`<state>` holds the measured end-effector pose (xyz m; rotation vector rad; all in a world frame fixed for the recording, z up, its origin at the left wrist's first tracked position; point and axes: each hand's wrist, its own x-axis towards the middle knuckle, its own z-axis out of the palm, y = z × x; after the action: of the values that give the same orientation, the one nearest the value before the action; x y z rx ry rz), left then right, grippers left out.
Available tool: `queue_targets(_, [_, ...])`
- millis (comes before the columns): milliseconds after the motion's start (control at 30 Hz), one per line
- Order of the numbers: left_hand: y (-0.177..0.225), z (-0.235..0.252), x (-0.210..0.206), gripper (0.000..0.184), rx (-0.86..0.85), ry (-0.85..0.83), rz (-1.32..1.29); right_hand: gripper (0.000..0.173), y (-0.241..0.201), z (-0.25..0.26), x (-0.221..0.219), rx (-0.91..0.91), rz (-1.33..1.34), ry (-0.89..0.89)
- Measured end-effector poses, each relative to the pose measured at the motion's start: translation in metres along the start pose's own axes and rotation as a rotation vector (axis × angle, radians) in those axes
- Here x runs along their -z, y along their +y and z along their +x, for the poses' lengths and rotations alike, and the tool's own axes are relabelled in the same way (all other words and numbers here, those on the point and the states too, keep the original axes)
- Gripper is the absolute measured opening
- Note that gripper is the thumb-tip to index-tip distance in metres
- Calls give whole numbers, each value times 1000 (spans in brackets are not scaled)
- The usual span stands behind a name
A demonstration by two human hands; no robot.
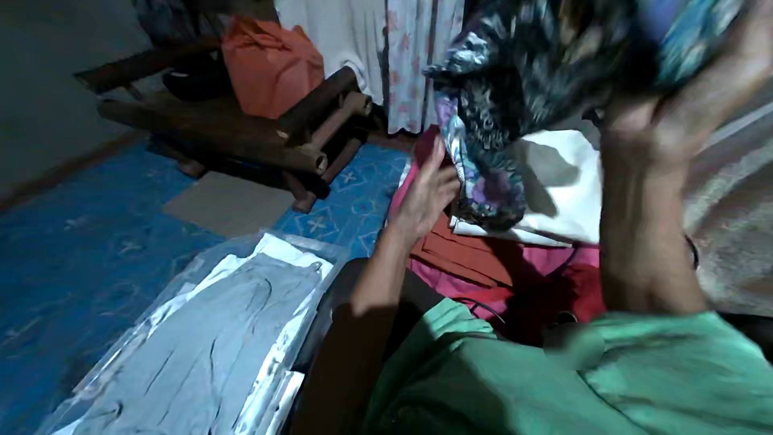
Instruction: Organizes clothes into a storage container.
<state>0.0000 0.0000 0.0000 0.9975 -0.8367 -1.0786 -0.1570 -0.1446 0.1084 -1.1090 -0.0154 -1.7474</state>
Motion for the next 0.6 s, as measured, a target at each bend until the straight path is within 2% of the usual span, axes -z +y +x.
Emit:
queue_targets(33, [-22, -12, 14, 76, 75, 45, 77, 37, 3, -34, 23, -108, -109, 57])
queue_targets(100, [-61, -42, 42, 65, 195, 137, 112, 35, 16, -104, 65, -506, -203, 209])
queue_targets(133, [-71, -60, 53, 59, 250, 162, 131, 26, 23, -129, 73, -756, -188, 359])
queue_targets(200, [-78, -93, 63, 54, 320, 249, 181, 30, 29, -152, 70, -1164, -171, 563])
queue_targets(233, [-79, -110, 66, 54, 310, 284, 212, 33, 27, -156, 65, -1296, -198, 565])
queue_targets(267, [-82, -125, 70, 54, 273, 313, 229, 37, 21, -158, 59, -1383, -236, 486])
queue_targets(300, [-85, -140, 75, 54, 217, 341, 238, 39, 13, -157, 54, -1433, -278, 328])
queue_targets(333, [-87, -154, 82, 56, 155, 359, 240, 41, 5, -153, 50, -1434, -320, 112])
queue_targets(367, [-86, -166, 89, 58, 111, 389, 240, 41, -3, -148, 47, -1356, -380, -120])
queue_targets(400, [-85, -177, 94, 59, 71, 437, 241, 37, -10, -142, 45, -1181, -480, -334])
queue_targets(467, [-78, -194, 99, 60, 4, 541, 278, 15, -16, -125, 50, -577, -873, -639])
queue_targets(500, [-73, -203, 101, 56, -7, 597, 300, 26, -13, -112, 55, -289, -1094, -725])
queue_targets(533, [-68, -213, 102, 51, 0, 667, 309, 50, -4, -98, 61, -132, -1270, -804])
queue_targets(600, [-58, -231, 108, 43, 49, 850, 316, 79, 36, -78, 86, -175, -1525, -975])
